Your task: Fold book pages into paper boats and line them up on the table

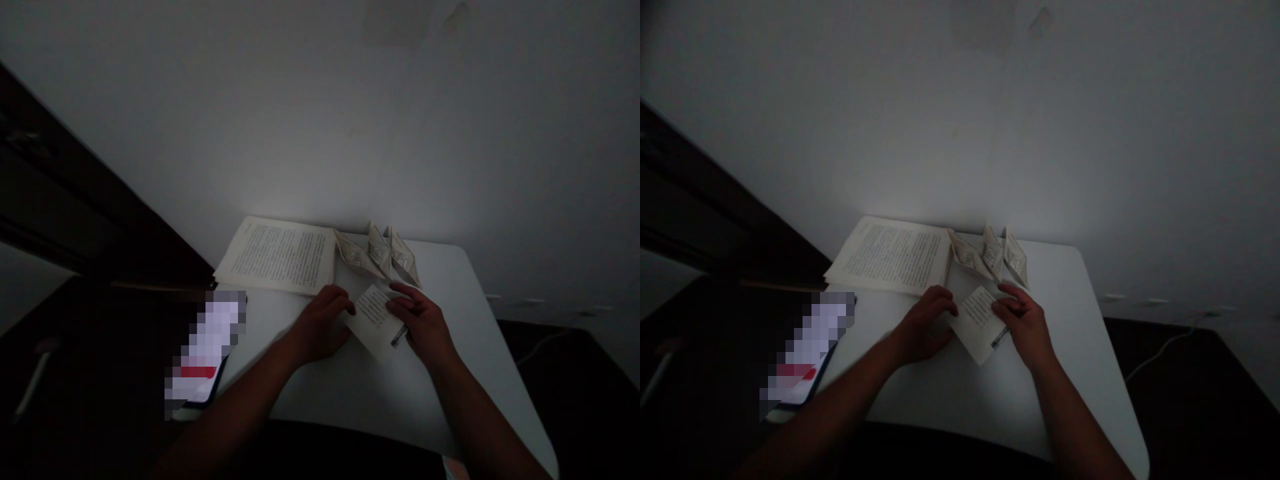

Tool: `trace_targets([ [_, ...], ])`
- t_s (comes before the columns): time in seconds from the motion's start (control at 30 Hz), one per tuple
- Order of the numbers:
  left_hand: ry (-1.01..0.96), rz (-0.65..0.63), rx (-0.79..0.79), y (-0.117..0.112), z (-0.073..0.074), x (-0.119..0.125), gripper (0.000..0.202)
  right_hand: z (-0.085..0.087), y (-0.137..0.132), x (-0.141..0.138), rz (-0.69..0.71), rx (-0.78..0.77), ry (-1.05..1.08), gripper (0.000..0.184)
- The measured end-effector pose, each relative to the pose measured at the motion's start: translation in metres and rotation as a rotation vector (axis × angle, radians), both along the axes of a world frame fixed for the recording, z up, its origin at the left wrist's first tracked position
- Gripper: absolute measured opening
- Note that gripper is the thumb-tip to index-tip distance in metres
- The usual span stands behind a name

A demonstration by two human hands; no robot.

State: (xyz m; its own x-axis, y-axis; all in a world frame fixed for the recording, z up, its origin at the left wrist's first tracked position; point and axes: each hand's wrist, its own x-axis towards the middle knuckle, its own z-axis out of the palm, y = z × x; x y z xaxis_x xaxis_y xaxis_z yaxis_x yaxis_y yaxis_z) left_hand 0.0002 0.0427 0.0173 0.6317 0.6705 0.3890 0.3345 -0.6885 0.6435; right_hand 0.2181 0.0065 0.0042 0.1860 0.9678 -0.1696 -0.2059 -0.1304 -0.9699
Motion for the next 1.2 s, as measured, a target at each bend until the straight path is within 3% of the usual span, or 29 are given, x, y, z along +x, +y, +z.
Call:
trace_targets([
  [0.2, 0.199, -0.009, 0.153, 0.003, -0.003, -0.002, 0.012, 0.000, 0.000, 0.004, 0.080, -0.003, -0.448, 0.039],
  [0.33, 0.329, 0.003, 0.204, 0.003, -0.001, -0.001, 0.007, 0.008, -0.004, 0.016, 0.162, 0.169, -0.852, 0.027],
  [0.47, 0.397, 0.006, 0.211, 0.003, 0.001, -0.001, 0.008, 0.022, -0.013, 0.024, 0.289, 0.362, -1.040, 0.025],
  [0.6, 0.401, 0.013, 0.190, 0.003, 0.002, -0.001, 0.010, 0.026, -0.019, 0.025, 0.489, 0.552, -1.110, 0.030],
  [0.67, 0.391, 0.019, 0.177, 0.003, 0.003, -0.001, 0.010, 0.022, -0.019, 0.026, 0.520, 0.620, -1.128, 0.032],
  [0.83, 0.387, 0.027, 0.177, 0.002, 0.003, -0.002, 0.010, 0.010, -0.014, 0.028, 0.449, 0.690, -1.144, 0.021],
  [1.2, 0.400, 0.161, 0.199, 0.003, 0.005, -0.006, 0.017, 0.006, -0.013, 0.027, 0.409, 0.649, -1.169, 0.014],
])
